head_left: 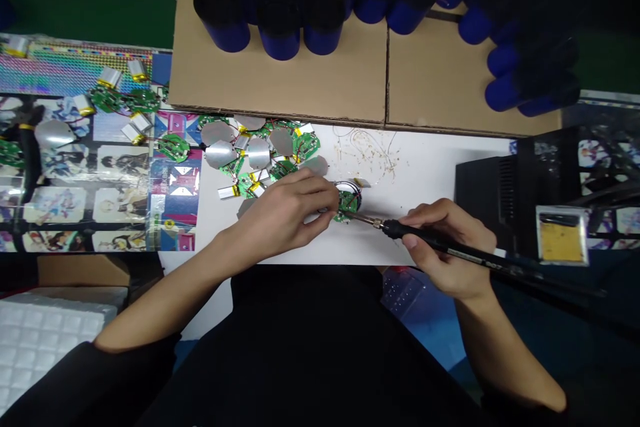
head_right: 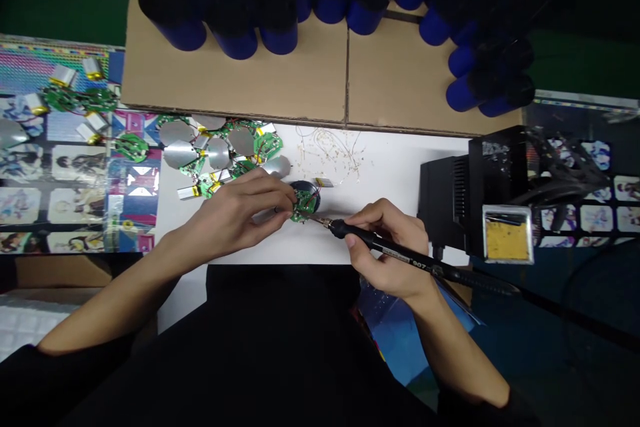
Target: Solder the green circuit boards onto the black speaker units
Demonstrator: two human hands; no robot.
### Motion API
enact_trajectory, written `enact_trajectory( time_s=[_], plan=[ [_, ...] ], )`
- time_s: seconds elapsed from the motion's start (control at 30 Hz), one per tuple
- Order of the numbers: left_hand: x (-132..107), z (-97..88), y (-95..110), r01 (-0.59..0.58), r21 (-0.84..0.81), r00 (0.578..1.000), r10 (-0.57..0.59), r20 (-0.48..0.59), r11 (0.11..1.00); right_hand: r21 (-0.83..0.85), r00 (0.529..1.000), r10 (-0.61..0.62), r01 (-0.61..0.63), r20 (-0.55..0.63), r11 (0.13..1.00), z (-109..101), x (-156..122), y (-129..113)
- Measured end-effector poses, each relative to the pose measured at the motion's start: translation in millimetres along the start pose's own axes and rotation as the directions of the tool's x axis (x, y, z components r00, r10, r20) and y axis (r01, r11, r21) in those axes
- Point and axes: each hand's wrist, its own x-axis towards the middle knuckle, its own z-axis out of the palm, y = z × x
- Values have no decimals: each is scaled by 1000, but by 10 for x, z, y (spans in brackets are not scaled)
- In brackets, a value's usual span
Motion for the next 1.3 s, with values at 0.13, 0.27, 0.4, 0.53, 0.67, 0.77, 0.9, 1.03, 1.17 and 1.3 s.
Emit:
enact_trajectory(
  time_s=[0.13, 0.27, 0.4, 0.53, 0.67, 0.77, 0.9, 1.03, 1.17, 1.3],
  plan=[
    [-6, 6, -22, -33, 13, 999, 33, -11, 999, 11, 1000, -12, 12, 3, 1000, 3, 15, -10],
    [-11, 7, -46, -64, 47, 998, 64, 4, 997, 24, 1000, 1, -1, 5, 1000, -2, 22, -14],
    [-10, -7, -41, -90, 64, 996, 90, 6, 994, 46, 1000, 14, -14, 11, 999, -7, 35, -20],
    [1, -20, -26, -95, 80, 995, 94, 17, 992, 45, 1000, 12, -13, 14, 999, -3, 67, -37],
    [8, -19, -30, -110, 84, 994, 109, 17, 990, 51, 1000, -13, 12, 19, 999, -17, 60, -2],
    [6, -17, -32, -107, 85, 994, 106, 18, 991, 114, 998, -33, 39, -54, 993, -58, 5, 78],
    [4, -22, -29, -105, 91, 994, 104, 21, 990, 209, 971, -24, 75, -238, 975, -89, -71, 107],
    [9, -27, -27, -122, 109, 992, 120, 24, 987, 203, 917, 12, 76, -398, 976, 39, -129, 3],
    [14, -26, -18, -121, 128, 993, 119, 26, 984, 264, 950, -17, 104, -313, 959, 306, -236, -14],
    [17, -35, -13, -126, 157, 992, 124, 28, 979, -15, 978, -146, 145, -150, 989, 585, -305, 70]
  ],
)
